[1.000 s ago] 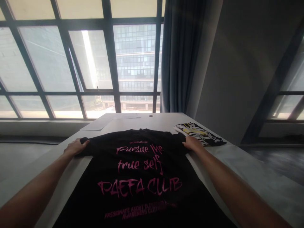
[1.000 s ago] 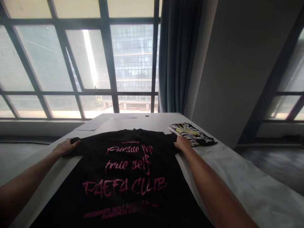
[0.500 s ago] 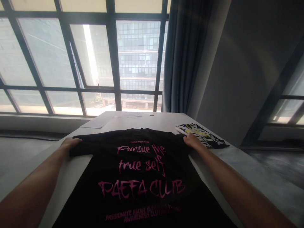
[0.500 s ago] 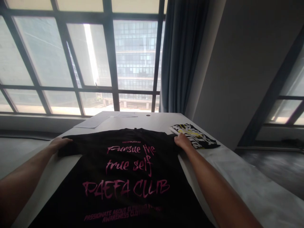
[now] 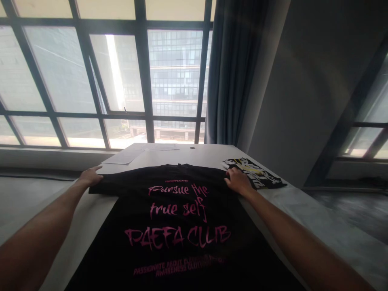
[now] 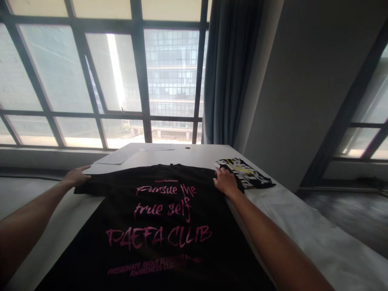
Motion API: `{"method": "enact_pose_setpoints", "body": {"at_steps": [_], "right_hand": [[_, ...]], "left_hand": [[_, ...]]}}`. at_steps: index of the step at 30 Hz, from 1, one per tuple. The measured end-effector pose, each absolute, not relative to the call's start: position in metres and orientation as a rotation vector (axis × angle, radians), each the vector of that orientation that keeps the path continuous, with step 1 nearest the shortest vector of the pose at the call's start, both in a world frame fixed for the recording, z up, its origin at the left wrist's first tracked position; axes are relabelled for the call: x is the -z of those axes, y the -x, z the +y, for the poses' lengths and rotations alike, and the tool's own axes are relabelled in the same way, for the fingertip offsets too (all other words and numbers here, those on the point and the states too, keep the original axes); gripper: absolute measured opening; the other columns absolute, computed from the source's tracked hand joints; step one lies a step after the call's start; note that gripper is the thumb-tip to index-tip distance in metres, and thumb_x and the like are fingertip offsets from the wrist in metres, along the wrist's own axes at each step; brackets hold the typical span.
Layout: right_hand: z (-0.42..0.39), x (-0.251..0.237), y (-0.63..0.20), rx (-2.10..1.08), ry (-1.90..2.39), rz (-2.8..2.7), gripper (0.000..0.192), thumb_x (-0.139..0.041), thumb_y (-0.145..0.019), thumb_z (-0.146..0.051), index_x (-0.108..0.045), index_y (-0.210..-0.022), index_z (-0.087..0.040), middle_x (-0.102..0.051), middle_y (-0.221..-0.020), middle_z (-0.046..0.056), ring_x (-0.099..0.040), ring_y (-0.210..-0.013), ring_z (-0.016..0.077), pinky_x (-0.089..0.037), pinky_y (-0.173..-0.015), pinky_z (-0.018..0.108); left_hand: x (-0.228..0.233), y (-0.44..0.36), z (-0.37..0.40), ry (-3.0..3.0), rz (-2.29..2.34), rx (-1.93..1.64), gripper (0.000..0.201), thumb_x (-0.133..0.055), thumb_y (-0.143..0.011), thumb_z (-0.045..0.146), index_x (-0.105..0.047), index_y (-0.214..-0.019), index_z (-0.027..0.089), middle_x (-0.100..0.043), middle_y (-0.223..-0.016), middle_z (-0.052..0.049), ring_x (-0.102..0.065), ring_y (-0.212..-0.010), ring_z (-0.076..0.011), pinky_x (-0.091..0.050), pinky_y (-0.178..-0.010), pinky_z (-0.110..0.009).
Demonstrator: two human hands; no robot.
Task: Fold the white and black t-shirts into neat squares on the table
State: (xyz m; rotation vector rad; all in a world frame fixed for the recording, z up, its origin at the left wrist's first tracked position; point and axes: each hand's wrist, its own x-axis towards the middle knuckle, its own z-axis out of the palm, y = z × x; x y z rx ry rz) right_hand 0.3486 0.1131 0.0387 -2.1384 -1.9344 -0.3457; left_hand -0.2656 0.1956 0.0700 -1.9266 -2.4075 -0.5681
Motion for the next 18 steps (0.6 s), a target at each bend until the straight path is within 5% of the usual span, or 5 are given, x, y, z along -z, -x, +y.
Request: {"method": "enact_pose_setpoints", "body": {"at_steps": [3, 7, 13, 18], "right_hand": [[0.113, -0.023, -0.315, 0.076, 1.866, -2.168, 0.023, -0.057, -0.089, -0.036, -0.062, -0.103, -0.019, -0.062, -0.109, 0.009, -0.058, -0.098, 0.0213, -0.043, -0.084, 0.031], [0.109, 0.006, -0.298, 0.105, 1.732, -2.158, 0.02, -0.052, -0.092, -0.032, -0.066, -0.098, -0.019, -0.064, -0.105, 0.009, -0.056, -0.101, 0.0214, -0.042, -0.089, 0.031], [0.107, 0.015, -0.308, 0.06, 1.668, -2.102, 0.018, -0.052, -0.092, -0.027, -0.067, -0.095, -0.018, -0.064, -0.105, 0.007, -0.055, -0.099, 0.0199, -0.041, -0.091, 0.03], [0.106, 0.012, -0.307, 0.027, 1.666, -2.084, 0.015, -0.054, -0.09, -0.026, -0.067, -0.094, -0.019, -0.064, -0.105, 0.007, -0.055, -0.1, 0.0201, -0.04, -0.09, 0.03]], "left_hand": [[-0.1, 0.234, 0.205, 1.993, -2.368, 0.195, 0.043, -0.058, -0.077, 0.011, -0.069, -0.119, 0.013, -0.07, -0.118, -0.011, -0.065, -0.106, -0.0257, -0.05, -0.089, -0.028], [-0.131, 0.179, 0.223, 2.17, -2.274, 0.075, 0.034, -0.062, -0.071, 0.007, -0.077, -0.1, 0.018, -0.074, -0.107, -0.005, -0.068, -0.097, -0.0207, -0.052, -0.082, -0.022], [-0.153, 0.07, 0.249, 2.458, -2.332, 0.142, 0.054, -0.062, -0.068, 0.003, -0.067, -0.122, 0.009, -0.071, -0.114, -0.016, -0.071, -0.086, -0.0249, -0.059, -0.067, -0.027], [-0.126, -0.017, 0.254, 2.675, -2.271, 0.14, 0.071, -0.063, -0.071, 0.006, -0.051, -0.14, 0.016, -0.071, -0.114, -0.014, -0.072, -0.077, -0.0228, -0.06, -0.063, -0.028]]}}
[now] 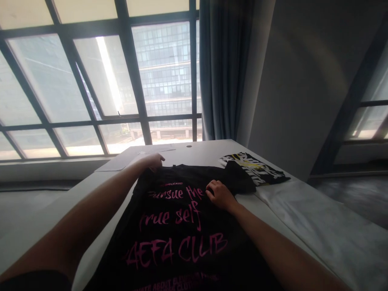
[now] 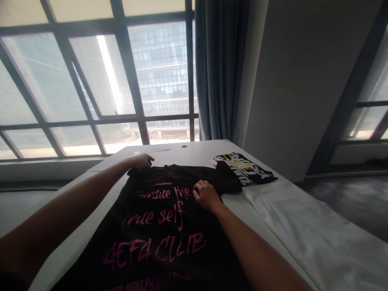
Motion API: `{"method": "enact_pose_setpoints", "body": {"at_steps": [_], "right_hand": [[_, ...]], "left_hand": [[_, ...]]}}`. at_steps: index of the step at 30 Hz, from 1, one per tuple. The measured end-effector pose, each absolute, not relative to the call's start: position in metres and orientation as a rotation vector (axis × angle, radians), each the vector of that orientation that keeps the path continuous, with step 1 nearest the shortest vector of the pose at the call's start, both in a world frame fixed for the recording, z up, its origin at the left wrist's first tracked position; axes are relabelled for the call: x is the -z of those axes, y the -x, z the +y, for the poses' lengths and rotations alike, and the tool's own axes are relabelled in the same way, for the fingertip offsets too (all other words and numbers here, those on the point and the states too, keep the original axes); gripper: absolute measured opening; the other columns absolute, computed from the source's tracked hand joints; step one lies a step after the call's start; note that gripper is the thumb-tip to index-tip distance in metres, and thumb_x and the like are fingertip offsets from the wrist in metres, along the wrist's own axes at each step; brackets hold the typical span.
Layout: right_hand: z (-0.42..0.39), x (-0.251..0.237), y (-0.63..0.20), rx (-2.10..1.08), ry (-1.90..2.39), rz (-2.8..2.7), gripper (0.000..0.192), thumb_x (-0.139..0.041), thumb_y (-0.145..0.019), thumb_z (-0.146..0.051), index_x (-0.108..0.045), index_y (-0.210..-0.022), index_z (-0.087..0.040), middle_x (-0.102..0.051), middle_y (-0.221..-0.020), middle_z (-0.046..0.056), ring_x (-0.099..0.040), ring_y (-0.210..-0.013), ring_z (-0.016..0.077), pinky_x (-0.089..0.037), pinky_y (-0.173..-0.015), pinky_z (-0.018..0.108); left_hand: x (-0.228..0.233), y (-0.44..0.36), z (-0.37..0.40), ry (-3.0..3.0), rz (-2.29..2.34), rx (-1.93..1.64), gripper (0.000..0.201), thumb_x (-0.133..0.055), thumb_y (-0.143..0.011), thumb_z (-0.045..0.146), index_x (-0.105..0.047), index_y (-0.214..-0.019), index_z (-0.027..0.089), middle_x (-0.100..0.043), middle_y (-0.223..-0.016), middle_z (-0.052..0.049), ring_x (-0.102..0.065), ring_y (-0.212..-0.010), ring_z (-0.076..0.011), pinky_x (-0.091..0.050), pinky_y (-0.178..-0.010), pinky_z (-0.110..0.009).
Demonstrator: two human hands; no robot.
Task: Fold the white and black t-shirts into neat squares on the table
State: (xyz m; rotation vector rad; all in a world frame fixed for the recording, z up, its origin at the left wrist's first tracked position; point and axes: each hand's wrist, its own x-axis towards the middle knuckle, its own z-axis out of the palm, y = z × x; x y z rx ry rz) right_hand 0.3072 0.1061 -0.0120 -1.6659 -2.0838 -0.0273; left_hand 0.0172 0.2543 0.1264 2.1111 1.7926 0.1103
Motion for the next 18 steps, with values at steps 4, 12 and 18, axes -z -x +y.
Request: {"method": "enact_pose_setpoints", "body": {"at_steps": [4, 12, 18], "right_hand": [[0.106, 0.012, -0.307, 0.016, 1.666, -2.078, 0.015, -0.054, -0.09, -0.026, -0.067, -0.096, -0.019, -0.064, -0.105, 0.008, -0.054, -0.1, 0.0201, -0.04, -0.09, 0.031], [0.105, 0.011, -0.306, 0.024, 1.671, -2.085, 0.016, -0.054, -0.089, -0.026, -0.067, -0.096, -0.019, -0.064, -0.104, 0.008, -0.054, -0.1, 0.021, -0.04, -0.091, 0.032], [0.106, 0.013, -0.306, 0.039, 1.672, -2.083, 0.016, -0.054, -0.089, -0.026, -0.067, -0.096, -0.019, -0.064, -0.105, 0.008, -0.054, -0.1, 0.0208, -0.04, -0.09, 0.032]], "left_hand": [[-0.087, -0.048, 0.252, -2.106, 1.577, -0.106, 0.076, -0.063, -0.077, 0.014, -0.038, -0.149, 0.019, -0.072, -0.111, -0.012, -0.073, -0.074, -0.0226, -0.06, -0.064, -0.029], [-0.07, -0.023, 0.251, -2.351, 1.217, -0.296, 0.065, -0.055, -0.086, 0.023, -0.038, -0.149, 0.019, -0.066, -0.125, -0.011, -0.07, -0.098, -0.024, -0.055, -0.089, -0.038], [-0.07, -0.023, 0.245, -3.16, 1.137, -0.107, 0.06, -0.056, -0.082, 0.016, -0.049, -0.14, 0.03, -0.039, -0.154, -0.001, -0.027, -0.145, -0.0248, -0.014, -0.12, -0.05]]}}
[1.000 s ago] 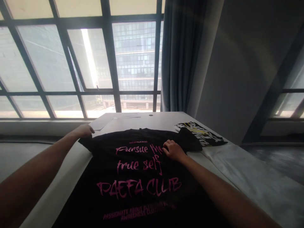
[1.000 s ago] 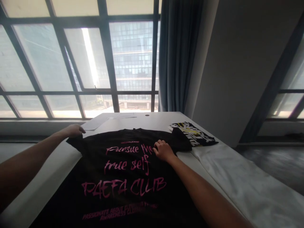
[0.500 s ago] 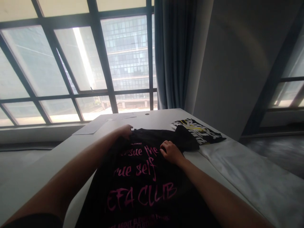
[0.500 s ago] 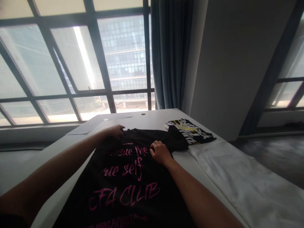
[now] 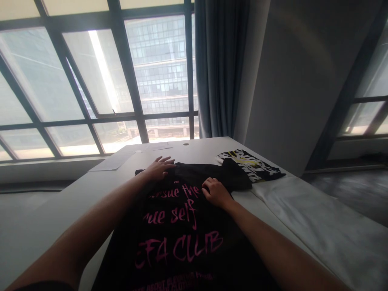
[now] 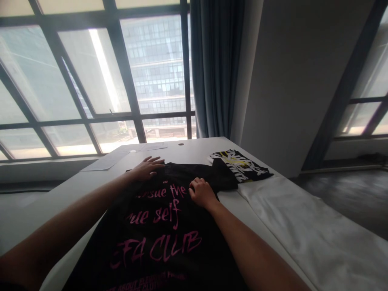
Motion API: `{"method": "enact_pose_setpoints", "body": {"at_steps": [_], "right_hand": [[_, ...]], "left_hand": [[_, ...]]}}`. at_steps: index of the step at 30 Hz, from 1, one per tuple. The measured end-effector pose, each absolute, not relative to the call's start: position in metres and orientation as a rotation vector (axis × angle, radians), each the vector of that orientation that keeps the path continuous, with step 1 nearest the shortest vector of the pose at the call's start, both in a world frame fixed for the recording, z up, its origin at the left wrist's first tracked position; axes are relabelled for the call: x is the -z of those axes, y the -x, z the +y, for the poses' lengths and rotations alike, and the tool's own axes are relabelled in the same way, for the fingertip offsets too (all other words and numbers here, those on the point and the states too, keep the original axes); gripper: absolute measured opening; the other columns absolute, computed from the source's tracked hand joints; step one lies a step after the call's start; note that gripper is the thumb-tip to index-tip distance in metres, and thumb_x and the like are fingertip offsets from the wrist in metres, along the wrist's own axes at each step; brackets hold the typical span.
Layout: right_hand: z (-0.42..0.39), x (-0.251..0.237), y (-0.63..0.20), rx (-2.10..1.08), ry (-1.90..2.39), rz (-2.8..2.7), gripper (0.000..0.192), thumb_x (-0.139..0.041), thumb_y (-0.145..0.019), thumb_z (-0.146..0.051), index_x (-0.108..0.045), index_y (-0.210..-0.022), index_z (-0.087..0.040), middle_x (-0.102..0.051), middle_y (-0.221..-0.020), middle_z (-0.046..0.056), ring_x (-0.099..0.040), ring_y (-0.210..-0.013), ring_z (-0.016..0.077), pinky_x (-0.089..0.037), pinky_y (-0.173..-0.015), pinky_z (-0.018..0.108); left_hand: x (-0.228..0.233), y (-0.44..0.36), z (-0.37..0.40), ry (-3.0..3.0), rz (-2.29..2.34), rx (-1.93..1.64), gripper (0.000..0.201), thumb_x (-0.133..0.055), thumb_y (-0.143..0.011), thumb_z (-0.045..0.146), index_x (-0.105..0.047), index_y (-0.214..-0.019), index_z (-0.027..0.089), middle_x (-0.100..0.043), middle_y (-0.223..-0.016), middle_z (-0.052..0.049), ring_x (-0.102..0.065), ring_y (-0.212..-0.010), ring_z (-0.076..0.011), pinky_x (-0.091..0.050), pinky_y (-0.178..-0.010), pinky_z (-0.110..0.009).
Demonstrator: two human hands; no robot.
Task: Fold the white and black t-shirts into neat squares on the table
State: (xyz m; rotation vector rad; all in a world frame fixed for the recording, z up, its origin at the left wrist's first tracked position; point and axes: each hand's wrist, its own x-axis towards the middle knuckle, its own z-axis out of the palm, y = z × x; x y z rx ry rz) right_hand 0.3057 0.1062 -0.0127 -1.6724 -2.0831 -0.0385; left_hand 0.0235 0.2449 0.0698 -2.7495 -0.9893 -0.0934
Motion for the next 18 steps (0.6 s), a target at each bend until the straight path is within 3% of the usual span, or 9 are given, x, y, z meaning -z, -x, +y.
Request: {"method": "enact_pose_setpoints", "body": {"at_steps": [2, 5, 9, 13, 15, 18], "right_hand": [[0.107, 0.013, -0.306, 0.035, 1.671, -2.082, 0.016, -0.054, -0.089, -0.026, -0.067, -0.096, -0.019, -0.064, -0.105, 0.008, -0.054, -0.1, 0.0205, -0.04, -0.09, 0.032], [0.107, 0.014, -0.307, 0.023, 1.669, -2.077, 0.016, -0.054, -0.09, -0.026, -0.067, -0.096, -0.019, -0.063, -0.106, 0.008, -0.054, -0.1, 0.02, -0.04, -0.09, 0.032], [0.107, 0.014, -0.306, 0.012, 1.675, -2.072, 0.016, -0.054, -0.09, -0.027, -0.067, -0.096, -0.019, -0.063, -0.106, 0.007, -0.054, -0.1, 0.0199, -0.039, -0.091, 0.031], [0.104, 0.011, -0.305, 0.013, 1.688, -2.064, 0.016, -0.054, -0.09, -0.027, -0.067, -0.095, -0.019, -0.064, -0.106, 0.007, -0.054, -0.101, 0.0206, -0.04, -0.091, 0.032], [0.104, 0.01, -0.305, 0.011, 1.694, -2.069, 0.016, -0.053, -0.09, -0.027, -0.067, -0.096, -0.019, -0.064, -0.106, 0.008, -0.054, -0.101, 0.0208, -0.04, -0.09, 0.032], [0.103, 0.008, -0.304, 0.012, 1.704, -2.072, 0.017, -0.053, -0.09, -0.027, -0.067, -0.096, -0.019, -0.064, -0.107, 0.008, -0.054, -0.101, 0.0207, -0.041, -0.09, 0.032]], "left_hand": [[-0.065, -0.025, 0.247, 2.683, -1.026, 0.032, 0.057, -0.052, -0.087, 0.019, -0.046, -0.142, 0.029, -0.03, -0.159, -0.001, -0.019, -0.148, -0.0229, -0.009, -0.12, -0.05], [-0.056, -0.017, 0.255, 2.631, -1.301, -0.072, 0.047, -0.045, -0.094, 0.033, -0.049, -0.141, 0.027, -0.032, -0.157, -0.006, -0.023, -0.147, -0.026, -0.012, -0.118, -0.054], [-0.04, 0.013, 0.266, 2.571, -1.772, -0.162, 0.06, -0.035, -0.094, 0.056, -0.041, -0.147, 0.028, -0.027, -0.159, -0.009, -0.024, -0.145, -0.0339, -0.019, -0.113, -0.062], [-0.017, 0.053, 0.275, 2.441, -2.0, -0.067, 0.067, -0.029, -0.094, 0.06, -0.032, -0.152, 0.027, -0.023, -0.16, -0.01, -0.02, -0.147, -0.0338, -0.025, -0.112, -0.059], [-0.008, 0.071, 0.28, 2.338, -2.049, 0.072, 0.065, -0.034, -0.093, 0.055, -0.036, -0.15, 0.024, -0.033, -0.156, -0.014, -0.03, -0.143, -0.0348, -0.033, -0.109, -0.055], [-0.002, 0.09, 0.289, 2.208, -2.138, 0.288, 0.05, -0.048, -0.086, 0.038, -0.058, -0.132, 0.02, -0.057, -0.136, -0.015, -0.054, -0.124, -0.0319, -0.045, -0.1, -0.042]]}}
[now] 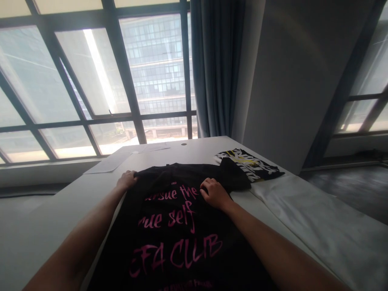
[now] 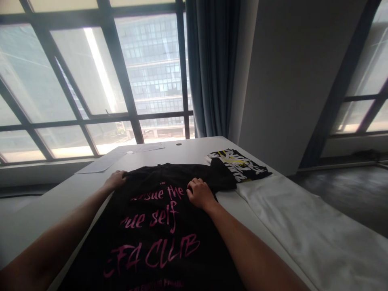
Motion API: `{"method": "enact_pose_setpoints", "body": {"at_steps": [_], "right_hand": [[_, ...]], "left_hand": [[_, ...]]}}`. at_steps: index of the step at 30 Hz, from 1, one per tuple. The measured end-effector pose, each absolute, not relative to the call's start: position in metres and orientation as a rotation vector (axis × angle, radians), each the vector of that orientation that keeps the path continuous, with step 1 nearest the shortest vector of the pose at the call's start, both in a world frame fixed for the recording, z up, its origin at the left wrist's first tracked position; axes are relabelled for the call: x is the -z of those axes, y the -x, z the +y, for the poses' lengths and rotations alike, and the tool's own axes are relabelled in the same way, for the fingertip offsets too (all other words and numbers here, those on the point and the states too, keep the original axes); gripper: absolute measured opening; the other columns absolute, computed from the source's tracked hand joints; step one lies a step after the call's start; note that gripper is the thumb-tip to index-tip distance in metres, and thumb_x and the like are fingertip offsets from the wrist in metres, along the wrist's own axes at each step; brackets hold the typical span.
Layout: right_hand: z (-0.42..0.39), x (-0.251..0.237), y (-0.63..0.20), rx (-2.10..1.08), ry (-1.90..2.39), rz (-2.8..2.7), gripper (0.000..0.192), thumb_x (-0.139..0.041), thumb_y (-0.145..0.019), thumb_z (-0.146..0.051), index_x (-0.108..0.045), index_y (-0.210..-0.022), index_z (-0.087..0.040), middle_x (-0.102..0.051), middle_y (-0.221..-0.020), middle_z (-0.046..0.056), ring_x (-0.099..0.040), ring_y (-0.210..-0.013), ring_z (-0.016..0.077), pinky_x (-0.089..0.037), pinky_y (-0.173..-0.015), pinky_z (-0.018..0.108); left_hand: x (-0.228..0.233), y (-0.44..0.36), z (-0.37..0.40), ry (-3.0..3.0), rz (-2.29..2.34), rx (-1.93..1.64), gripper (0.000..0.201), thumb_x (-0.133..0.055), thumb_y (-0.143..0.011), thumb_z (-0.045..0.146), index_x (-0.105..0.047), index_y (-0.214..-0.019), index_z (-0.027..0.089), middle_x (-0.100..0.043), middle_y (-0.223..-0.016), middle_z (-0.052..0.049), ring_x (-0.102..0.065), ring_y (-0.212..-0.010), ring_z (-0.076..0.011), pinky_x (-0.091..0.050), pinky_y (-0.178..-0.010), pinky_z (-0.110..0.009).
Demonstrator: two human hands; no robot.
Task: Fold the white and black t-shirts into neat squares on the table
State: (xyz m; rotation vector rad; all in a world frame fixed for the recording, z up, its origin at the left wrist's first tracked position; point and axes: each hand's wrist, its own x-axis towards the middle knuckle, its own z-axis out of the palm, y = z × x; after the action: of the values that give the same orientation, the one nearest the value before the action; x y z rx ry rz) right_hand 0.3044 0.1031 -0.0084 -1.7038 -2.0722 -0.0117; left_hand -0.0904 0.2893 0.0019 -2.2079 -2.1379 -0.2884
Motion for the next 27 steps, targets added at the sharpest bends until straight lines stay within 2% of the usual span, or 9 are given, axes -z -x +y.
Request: {"method": "enact_pose_setpoints", "body": {"at_steps": [2, 5, 8, 12, 16, 18, 21, 27], "right_hand": [[0.103, 0.008, -0.305, 0.017, 1.704, -2.068, 0.016, -0.054, -0.09, -0.027, -0.067, -0.096, -0.019, -0.064, -0.107, 0.008, -0.054, -0.101, 0.0206, -0.04, -0.09, 0.032], [0.103, 0.008, -0.305, 0.019, 1.698, -2.074, 0.016, -0.054, -0.09, -0.026, -0.067, -0.096, -0.019, -0.064, -0.107, 0.008, -0.054, -0.1, 0.0203, -0.039, -0.09, 0.031], [0.102, 0.008, -0.303, 0.032, 1.728, -2.076, 0.016, -0.053, -0.09, -0.026, -0.066, -0.096, -0.019, -0.064, -0.107, 0.008, -0.055, -0.102, 0.0211, -0.039, -0.089, 0.033], [0.102, 0.008, -0.301, 0.046, 1.783, -2.029, 0.019, -0.053, -0.09, -0.028, -0.065, -0.101, -0.018, -0.065, -0.11, 0.008, -0.056, -0.105, 0.0224, -0.037, -0.092, 0.035], [0.103, 0.01, -0.301, 0.032, 1.79, -2.015, 0.021, -0.053, -0.09, -0.03, -0.064, -0.105, -0.018, -0.065, -0.114, 0.009, -0.057, -0.108, 0.0224, -0.037, -0.093, 0.035], [0.103, 0.011, -0.302, 0.035, 1.788, -2.019, 0.022, -0.052, -0.091, -0.03, -0.064, -0.105, -0.019, -0.065, -0.115, 0.009, -0.056, -0.109, 0.0225, -0.037, -0.093, 0.035], [0.104, 0.012, -0.303, 0.041, 1.786, -2.025, 0.023, -0.052, -0.091, -0.031, -0.064, -0.106, -0.019, -0.065, -0.116, 0.01, -0.056, -0.109, 0.0227, -0.037, -0.093, 0.035], [0.104, 0.011, -0.303, 0.031, 1.798, -2.027, 0.024, -0.052, -0.091, -0.031, -0.065, -0.107, -0.019, -0.064, -0.117, 0.01, -0.056, -0.109, 0.0235, -0.037, -0.091, 0.035]], "left_hand": [[-0.004, 0.097, 0.296, 2.17, -2.191, 0.387, 0.041, -0.054, -0.079, 0.027, -0.067, -0.118, 0.019, -0.066, -0.123, -0.013, -0.062, -0.113, -0.0285, -0.048, -0.095, -0.034], [-0.012, 0.099, 0.306, 2.164, -2.225, 0.478, 0.037, -0.057, -0.074, 0.021, -0.071, -0.108, 0.02, -0.072, -0.111, -0.009, -0.066, -0.107, -0.0263, -0.051, -0.09, -0.03], [-0.022, 0.096, 0.315, 2.15, -2.248, 0.59, 0.039, -0.058, -0.073, 0.02, -0.071, -0.109, 0.018, -0.073, -0.111, -0.008, -0.067, -0.105, -0.0249, -0.052, -0.088, -0.028], [-0.032, 0.092, 0.324, 2.132, -2.294, 0.698, 0.045, -0.055, -0.073, 0.019, -0.068, -0.116, 0.013, -0.071, -0.117, -0.013, -0.067, -0.105, -0.0266, -0.054, -0.086, -0.031], [-0.046, 0.093, 0.333, 2.302, -2.304, 0.679, 0.043, -0.056, -0.07, 0.012, -0.072, -0.11, 0.016, -0.075, -0.108, -0.008, -0.07, -0.097, -0.0216, -0.056, -0.082, -0.025], [-0.058, 0.099, 0.339, 2.432, -2.288, 0.641, 0.042, -0.059, -0.067, 0.012, -0.073, -0.106, 0.018, -0.076, -0.104, -0.005, -0.07, -0.095, -0.019, -0.055, -0.082, -0.022], [-0.079, 0.112, 0.346, 2.646, -2.273, 0.491, 0.036, -0.064, -0.064, 0.013, -0.075, -0.097, 0.02, -0.076, -0.102, -0.003, -0.069, -0.097, -0.0198, -0.054, -0.085, -0.023], [-0.107, 0.116, 0.352, 2.65, -2.138, -0.065, 0.031, -0.059, -0.062, 0.005, -0.075, -0.087, 0.017, -0.075, -0.095, -0.003, -0.067, -0.095, -0.0205, -0.054, -0.086, -0.027]]}}
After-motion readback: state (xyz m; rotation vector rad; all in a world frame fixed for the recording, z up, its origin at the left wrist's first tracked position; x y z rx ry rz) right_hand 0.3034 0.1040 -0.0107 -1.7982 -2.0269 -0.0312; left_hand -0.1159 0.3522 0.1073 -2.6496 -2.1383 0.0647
